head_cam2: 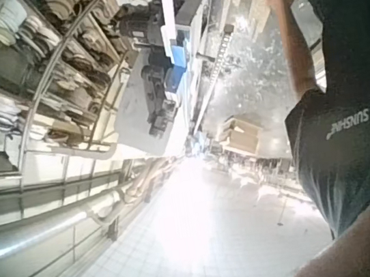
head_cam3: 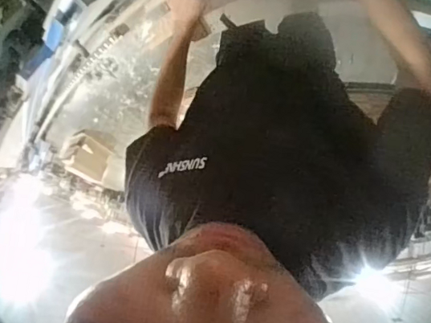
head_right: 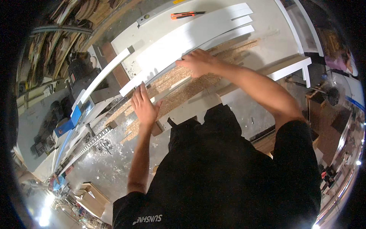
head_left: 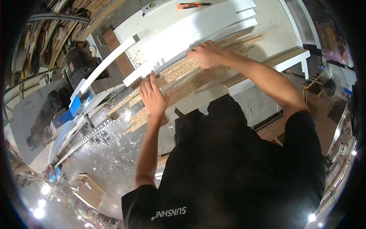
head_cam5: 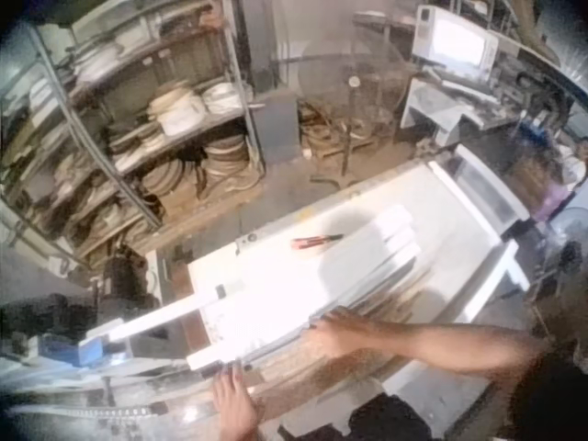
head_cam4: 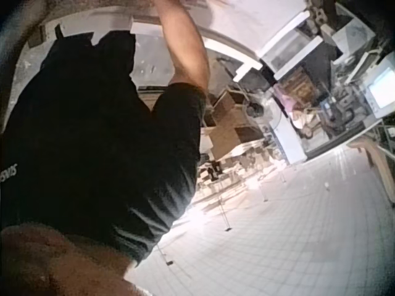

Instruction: The person measures wooden boards using a square, trims the edges using a utility knife, and aligns and fits white edging panels onto the boards by hand.

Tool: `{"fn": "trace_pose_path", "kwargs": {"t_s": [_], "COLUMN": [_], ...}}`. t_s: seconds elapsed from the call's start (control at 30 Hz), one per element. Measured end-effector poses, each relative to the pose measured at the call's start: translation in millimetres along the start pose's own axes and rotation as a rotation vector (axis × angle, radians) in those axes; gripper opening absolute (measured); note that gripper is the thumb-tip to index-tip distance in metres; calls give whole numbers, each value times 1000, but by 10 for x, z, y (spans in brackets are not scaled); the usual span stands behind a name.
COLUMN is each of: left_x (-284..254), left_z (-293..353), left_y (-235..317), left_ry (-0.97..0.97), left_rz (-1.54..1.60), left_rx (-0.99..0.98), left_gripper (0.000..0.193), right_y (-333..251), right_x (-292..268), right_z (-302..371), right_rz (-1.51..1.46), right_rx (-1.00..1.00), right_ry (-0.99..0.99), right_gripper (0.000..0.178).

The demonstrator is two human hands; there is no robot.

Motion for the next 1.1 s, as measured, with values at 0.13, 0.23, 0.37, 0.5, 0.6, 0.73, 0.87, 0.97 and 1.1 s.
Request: {"fn": "trace_pose_path", "kwargs": {"t_s": [0.13, 0.23, 0.37, 0.5, 0.6, 0.73, 0.87, 0.97, 1.1], "left_x": [348, 588, 746, 666, 595, 593, 609, 675, 747], "left_z": [-187, -349, -385, -419, -410, -482, -287, -207, -181], "left_y": [-519, -617, -586, -416, -323, -207, -338, -352, -326], "left_ry": [-306, -464, -523, -487, -435, -510, -526, -527, -534], "left_rz": [-121, 0, -2, 48, 47, 54, 72, 94, 108], "left_rx": [23, 58, 141, 178, 178, 133, 61, 39, 42], "left_gripper": [87, 85, 84, 80, 78, 80, 81, 83, 85], "right_y": [119, 250, 386, 457, 488, 579, 209, -275, -856], "right_x": [41, 106, 195, 343, 332, 346, 225, 437, 745], "right_z": [-133, -65, 48, 254, 322, 356, 298, 413, 420], "right_rz": [-34, -40, -135, -48, -23, 3, 17, 21, 198], "right_rx": [-14, 29, 225, 188, 146, 210, 136, -138, -137], "right_ry": [-63, -72, -319, -184, -22, -1, 122, 136, 47], "right_gripper": [71, 70, 69, 64, 57, 57, 82, 98, 107]}}
Point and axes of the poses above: each hand's wrist, its own z-axis away from the middle knuckle, its own x-axis out of the palm, y = z × x, the point moved 2 cm from there along -z, towards the middle knuckle, and after that the axes turned 4 degrees about x, right-handed, at the moved point
